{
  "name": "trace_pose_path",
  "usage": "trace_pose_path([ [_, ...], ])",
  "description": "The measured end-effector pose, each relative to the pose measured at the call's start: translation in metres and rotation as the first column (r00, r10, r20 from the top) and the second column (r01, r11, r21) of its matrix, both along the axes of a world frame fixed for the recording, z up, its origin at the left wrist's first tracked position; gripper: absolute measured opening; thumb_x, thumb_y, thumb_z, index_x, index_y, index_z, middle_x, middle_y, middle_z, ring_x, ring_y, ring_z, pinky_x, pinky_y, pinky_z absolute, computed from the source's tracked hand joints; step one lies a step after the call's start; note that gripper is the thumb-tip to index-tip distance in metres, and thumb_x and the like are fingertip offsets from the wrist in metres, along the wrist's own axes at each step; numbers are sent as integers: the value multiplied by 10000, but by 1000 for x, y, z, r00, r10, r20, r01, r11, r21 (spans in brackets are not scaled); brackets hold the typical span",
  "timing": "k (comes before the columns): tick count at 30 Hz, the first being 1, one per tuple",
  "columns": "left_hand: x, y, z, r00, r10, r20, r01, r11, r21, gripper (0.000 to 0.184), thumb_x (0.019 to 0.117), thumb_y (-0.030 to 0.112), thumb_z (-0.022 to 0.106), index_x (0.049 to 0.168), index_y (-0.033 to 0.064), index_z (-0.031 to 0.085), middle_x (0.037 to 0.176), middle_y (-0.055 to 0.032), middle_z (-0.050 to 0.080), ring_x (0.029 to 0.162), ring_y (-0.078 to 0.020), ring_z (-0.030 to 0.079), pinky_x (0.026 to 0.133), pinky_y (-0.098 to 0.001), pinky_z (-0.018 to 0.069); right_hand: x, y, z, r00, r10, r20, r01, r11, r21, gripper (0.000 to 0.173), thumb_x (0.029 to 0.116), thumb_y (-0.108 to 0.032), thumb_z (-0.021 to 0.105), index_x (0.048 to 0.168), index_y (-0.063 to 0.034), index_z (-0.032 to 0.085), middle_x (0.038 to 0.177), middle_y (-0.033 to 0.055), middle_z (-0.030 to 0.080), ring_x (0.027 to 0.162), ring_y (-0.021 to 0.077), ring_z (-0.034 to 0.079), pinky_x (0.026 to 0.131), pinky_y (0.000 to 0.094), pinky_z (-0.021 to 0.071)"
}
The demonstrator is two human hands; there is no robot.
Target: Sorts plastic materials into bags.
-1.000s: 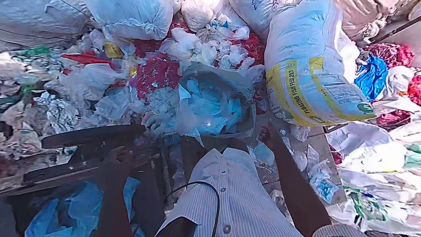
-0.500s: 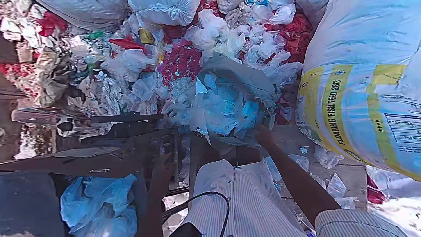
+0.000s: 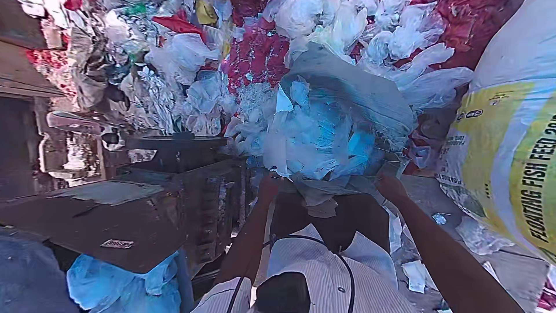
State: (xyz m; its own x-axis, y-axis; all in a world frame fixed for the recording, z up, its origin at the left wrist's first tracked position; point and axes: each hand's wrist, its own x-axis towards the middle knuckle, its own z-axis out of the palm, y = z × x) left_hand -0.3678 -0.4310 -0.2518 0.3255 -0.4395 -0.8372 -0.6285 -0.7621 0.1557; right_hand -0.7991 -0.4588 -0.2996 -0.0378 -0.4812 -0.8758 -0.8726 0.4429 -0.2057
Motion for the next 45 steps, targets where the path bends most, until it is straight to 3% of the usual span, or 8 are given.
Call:
trace_pose_path([
  [9, 57, -75, -331, 970, -53, 235, 26, 993, 117, 1287, 769, 754, 730, 1629, 14, 123, 1597, -347, 290, 1407, -493, 437, 1103, -592, 441, 157, -52, -268, 932, 354, 73, -327, 911, -250, 1007, 792, -451, 864, 1606, -161, 347, 1672, 124, 297, 1528, 393, 267, 1105, 639, 364],
  [13, 60, -101, -410, 947, -204, 250, 170, 974, 149, 1135, 861, 331, 760, 1637, 65, -24, 1490, -348, 434, 1287, -445, 572, 1025, -553, 512, 253, -41, -369, 779, 605, 166, -511, 765, -391, 1361, 628, -416, 960, 1675, -258, 105, 1748, 20, -63, 1594, 333, -107, 1183, 734, 78],
  [18, 77, -167, -409, 917, -355, 181, 379, 918, -116, 525, 926, 126, 654, 1409, -18, 509, 1281, -304, 628, 1219, -465, 607, 1003, -662, 476, 282, -41, -441, 795, 576, 193, -469, 783, -408, 1154, 713, -195, 889, 1653, -260, 224, 1414, 169, 591, 1383, 434, 461, 1112, 805, 155],
  [26, 41, -201, -336, 969, -77, -235, -99, 750, -654, 347, 1059, 153, 491, 1380, 51, 576, 1160, -176, 694, 1020, -286, 655, 910, -506, 520, 209, -80, -375, 790, -400, 465, 511, 848, -139, 343, 939, -157, 704, 1212, 40, 634, 1139, 213, 679, 1078, 298, 652, 952, 507, 511],
  [30, -7, -192, -339, 824, -176, -538, -78, 906, -417, 666, 1015, 565, 548, 1551, 198, 404, 1448, -132, 572, 1297, -292, 571, 1052, -546, 483, 224, -103, -338, 806, -228, 546, 463, 817, -343, 277, 952, -111, 678, 1182, 38, 636, 1094, 232, 683, 1042, 348, 666, 905, 563, 524],
  [35, -44, -190, -355, 877, -457, -151, 322, 791, -521, 715, 850, 227, 787, 1464, 70, 457, 1308, -310, 588, 1174, -483, 599, 920, -681, 491, 250, -95, -336, 671, 176, 720, 285, 835, -470, 427, 948, -96, 696, 1322, 81, 590, 1300, 254, 624, 1214, 304, 614, 1067, 414, 482],
  [41, -31, -195, -349, 912, -399, 90, 388, 776, -497, 678, 887, 56, 688, 1503, 4, 410, 1343, -321, 578, 1272, -485, 556, 1037, -671, 433, 116, -98, -371, 708, -626, 328, 648, 390, -655, 522, 942, -443, 734, 1202, 5, 674, 1121, 206, 693, 1032, 339, 661, 922, 526, 525],
  [45, -40, -191, -338, 902, -422, 88, 406, 765, -500, 620, 878, 40, 691, 1455, 12, 466, 1273, -290, 623, 1205, -441, 607, 996, -639, 468, 69, -121, -431, 667, -727, -166, 600, 655, -459, 1336, 644, -791, 803, 1567, 23, 283, 1527, 310, 410, 1399, 479, 432, 1041, 676, 421],
])
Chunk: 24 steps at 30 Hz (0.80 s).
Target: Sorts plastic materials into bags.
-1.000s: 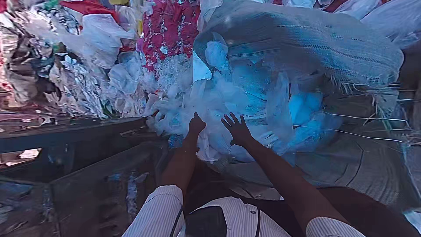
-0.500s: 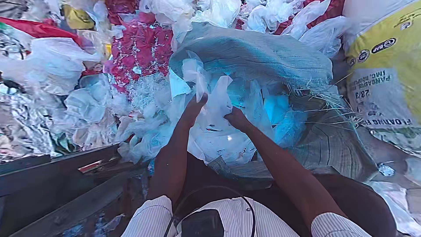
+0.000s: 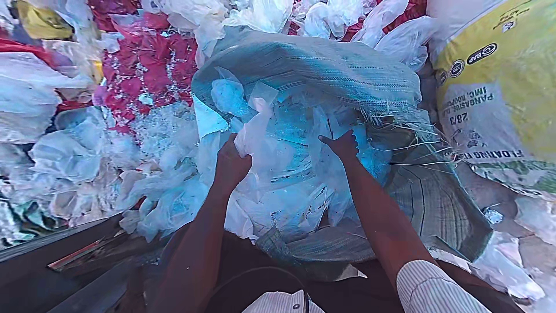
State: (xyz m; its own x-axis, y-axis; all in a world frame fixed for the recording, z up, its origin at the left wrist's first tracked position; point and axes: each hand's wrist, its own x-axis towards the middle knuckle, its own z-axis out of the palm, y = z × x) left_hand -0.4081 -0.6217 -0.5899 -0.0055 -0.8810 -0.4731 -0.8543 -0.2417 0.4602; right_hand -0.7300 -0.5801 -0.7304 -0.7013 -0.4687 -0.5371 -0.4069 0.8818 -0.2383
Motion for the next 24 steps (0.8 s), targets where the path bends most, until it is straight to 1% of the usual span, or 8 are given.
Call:
trace_pose_path([
  [3, -5, 5, 8, 1000, 6, 7, -6, 999, 40, 589, 899, 59, 693, 1446, 35, 477, 1277, -264, 627, 1216, -403, 607, 1016, -609, 466, 7, -14, -39, 997, 45, -67, -37, 992, 123, 1493, 584, -721, 885, 1646, -69, 62, 1636, 329, 194, 1467, 519, 306, 1032, 741, 372],
  [6, -4, 6, 11, 1000, -2, 25, 1, 1000, 30, 581, 894, 67, 694, 1436, 29, 487, 1279, -257, 626, 1224, -390, 602, 1027, -581, 466, -2, -20, -56, 984, 105, -143, -82, 984, 156, 1333, 650, -457, 932, 1646, -118, 113, 1459, 341, 454, 1331, 533, 473, 983, 761, 388],
  [8, -4, 6, 12, 999, -15, 32, 13, 999, 42, 598, 898, 72, 691, 1454, 30, 473, 1300, -258, 617, 1246, -393, 591, 1042, -579, 457, -18, -11, -50, 981, 151, -125, -120, 966, 231, 1026, 766, -356, 824, 1571, -30, 277, 1307, 302, 609, 1235, 486, 584, 986, 746, 397],
  [10, -4, 3, 11, 999, -32, 15, 31, 998, 49, 588, 899, 66, 688, 1446, 28, 477, 1288, -257, 626, 1233, -402, 600, 1027, -604, 466, -38, 3, -34, 988, 149, -45, -132, 956, 263, 607, 861, -360, 762, 1271, 53, 590, 1238, 307, 643, 1190, 479, 613, 938, 741, 419],
  [12, -2, -1, 10, 999, -53, -11, 54, 998, 40, 587, 891, 56, 689, 1438, 18, 476, 1274, -265, 629, 1210, -418, 609, 1002, -625, 474, -55, 17, -23, 989, 149, 19, -148, 948, 281, 537, 872, -373, 760, 1135, 84, 659, 1227, 320, 635, 1186, 471, 610, 918, 704, 462],
  [15, -2, -6, 6, 994, -83, -68, 84, 996, 18, 593, 890, 55, 687, 1438, 2, 468, 1283, -286, 615, 1215, -451, 595, 993, -651, 465, -80, 38, 3, 988, 112, 109, -126, 983, 132, 623, 832, -292, 815, 1262, 104, 601, 1265, 342, 606, 1215, 483, 577, 984, 690, 442],
  [19, -4, -11, 3, 977, -92, -194, 93, 996, -3, 557, 868, 54, 687, 1392, 21, 498, 1232, -283, 637, 1155, -469, 622, 914, -666, 499, -95, 49, 79, 943, 56, 329, 4, 984, -177, 660, 806, -124, 847, 1381, 18, 555, 1354, 225, 602, 1259, 329, 576, 1055, 560, 474],
  [24, -17, -25, 2, 928, -95, -360, 104, 995, 5, 630, 865, 39, 669, 1463, 21, 471, 1324, -241, 617, 1264, -377, 588, 1053, -581, 463, -89, 38, 155, 872, 284, 398, -75, 882, -466, 423, 898, -34, 740, 1298, -84, 612, 1190, 32, 660, 1084, 97, 633, 924, 340, 564],
])
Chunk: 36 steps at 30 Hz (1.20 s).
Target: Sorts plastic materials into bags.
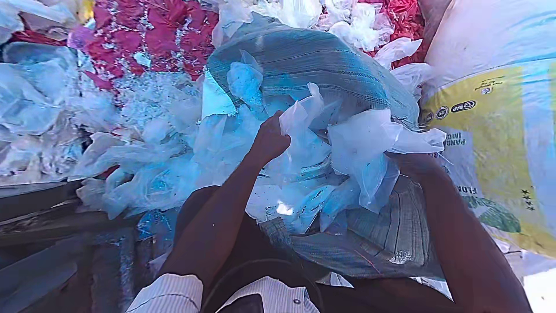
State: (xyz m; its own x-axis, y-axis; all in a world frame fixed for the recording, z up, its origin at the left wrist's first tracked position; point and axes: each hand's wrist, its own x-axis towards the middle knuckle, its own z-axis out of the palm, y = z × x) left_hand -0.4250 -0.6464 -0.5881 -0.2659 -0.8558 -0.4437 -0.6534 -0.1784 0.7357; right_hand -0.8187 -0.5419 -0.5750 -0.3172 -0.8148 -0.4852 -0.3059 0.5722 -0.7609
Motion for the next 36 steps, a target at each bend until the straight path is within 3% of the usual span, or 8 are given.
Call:
trace_pose_path([
  [5, -10, 11, -5, 934, 34, -357, -75, 992, -102, 608, 937, 164, 728, 1478, 44, 476, 1384, -203, 591, 1268, -293, 593, 1073, -476, 486, 66, -14, 38, 944, -254, 210, 282, 953, -114, 223, 984, -72, 647, 1203, -98, 614, 1038, -8, 715, 934, 86, 698, 831, 311, 607],
  [9, -28, 39, 7, 798, -53, -600, 227, 949, 219, 1308, 712, 282, 937, 1642, 260, 16, 1640, -97, 304, 1413, -197, 456, 1107, -428, 467, 177, -24, 26, 978, -162, 134, 178, 977, -118, 368, 961, -127, 704, 1311, -108, 594, 1174, 67, 678, 1042, 154, 662, 886, 398, 573],
  [12, -29, 46, -15, 927, -39, -373, 78, 993, 92, 1360, 505, 324, 1028, 1574, 119, 214, 1474, -134, 501, 1333, -216, 527, 1102, -444, 471, 237, -36, 15, 974, -88, 209, 115, 986, -118, 285, 991, -153, 658, 1266, -103, 602, 1091, 66, 671, 948, 144, 639, 781, 365, 548],
  [16, 4, 31, -16, 985, 52, -164, -81, 982, -173, 787, 637, 325, 982, 1262, 20, 613, 1129, -154, 704, 1088, -264, 676, 970, -520, 535, 250, -45, 17, 869, 48, 493, 42, 985, -169, 314, 967, -99, 645, 1280, -111, 613, 1194, 45, 667, 1087, 140, 641, 912, 385, 562],
  [21, 23, 21, -8, 989, 76, 131, -40, 967, -252, 560, 773, 275, 893, 1187, -15, 654, 1063, -237, 710, 1037, -400, 690, 900, -627, 527, 174, -87, 16, 680, 540, 496, -569, 815, -108, 397, 903, -45, 749, 1273, -56, 607, 1136, 44, 722, 1043, 111, 696, 924, 291, 588],
  [26, 38, 16, 17, 869, 1, 495, 42, 996, -74, 681, 844, 304, 833, 1342, -66, 553, 1220, -291, 656, 1195, -450, 621, 1018, -611, 464, 31, -138, -49, 613, 747, -258, -570, 644, 510, 364, 1055, -258, 590, 1172, 77, 670, 1125, 298, 665, 1060, 451, 636, 927, 646, 471],
  [31, 37, 32, 25, 866, 26, 500, 24, 995, -94, 732, 811, 306, 850, 1361, -70, 548, 1245, -269, 663, 1208, -412, 630, 1041, -562, 467, -22, -210, 10, 791, 315, -525, -196, 943, 270, 432, 1038, -214, 579, 1293, 135, 578, 1339, 353, 575, 1263, 448, 575, 1030, 625, 449],
  [36, 31, 40, 24, 874, 109, 474, -13, 980, -201, 685, 775, 279, 864, 1298, -69, 593, 1171, -261, 694, 1141, -413, 663, 996, -580, 490, 10, -293, 64, 972, -137, 189, 177, 960, -216, 404, 1109, -281, 307, 1475, -138, 400, 1387, 95, 568, 1118, 241, 688, 816, 419, 628],
])
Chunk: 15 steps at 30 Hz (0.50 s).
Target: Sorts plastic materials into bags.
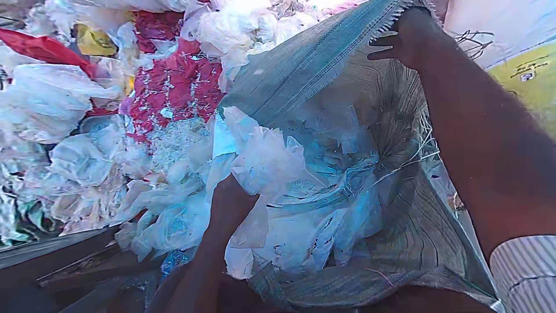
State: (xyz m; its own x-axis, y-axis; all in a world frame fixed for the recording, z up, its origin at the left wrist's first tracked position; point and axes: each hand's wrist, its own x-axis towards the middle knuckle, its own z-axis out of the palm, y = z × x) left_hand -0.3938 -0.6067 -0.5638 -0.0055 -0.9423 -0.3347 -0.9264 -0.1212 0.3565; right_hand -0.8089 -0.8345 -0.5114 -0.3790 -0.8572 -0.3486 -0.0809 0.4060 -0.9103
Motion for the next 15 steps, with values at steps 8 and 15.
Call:
trace_pose_path([
  [8, 0, 15, 11, 990, 136, 25, -134, 989, -71, 658, 698, 229, 916, 1202, -85, 632, 1071, -266, 706, 1054, -417, 683, 947, -598, 502, -4, 21, -146, 745, 375, -552, -214, 918, 335, 1130, 821, -749, 687, 1563, 21, 321, 1563, 316, 382, 1480, 467, 335, 1179, 663, 271],
  [15, 45, 63, -20, 972, 185, 144, -159, 972, -174, 723, 615, 482, 846, 1112, -16, 681, 979, -156, 738, 934, -294, 723, 851, -506, 577, -6, 61, -244, 726, 481, -492, -12, 723, 690, 1257, 792, -591, 823, 1620, 26, 105, 1647, 353, 137, 1541, 482, 163, 1227, 608, 202],
])
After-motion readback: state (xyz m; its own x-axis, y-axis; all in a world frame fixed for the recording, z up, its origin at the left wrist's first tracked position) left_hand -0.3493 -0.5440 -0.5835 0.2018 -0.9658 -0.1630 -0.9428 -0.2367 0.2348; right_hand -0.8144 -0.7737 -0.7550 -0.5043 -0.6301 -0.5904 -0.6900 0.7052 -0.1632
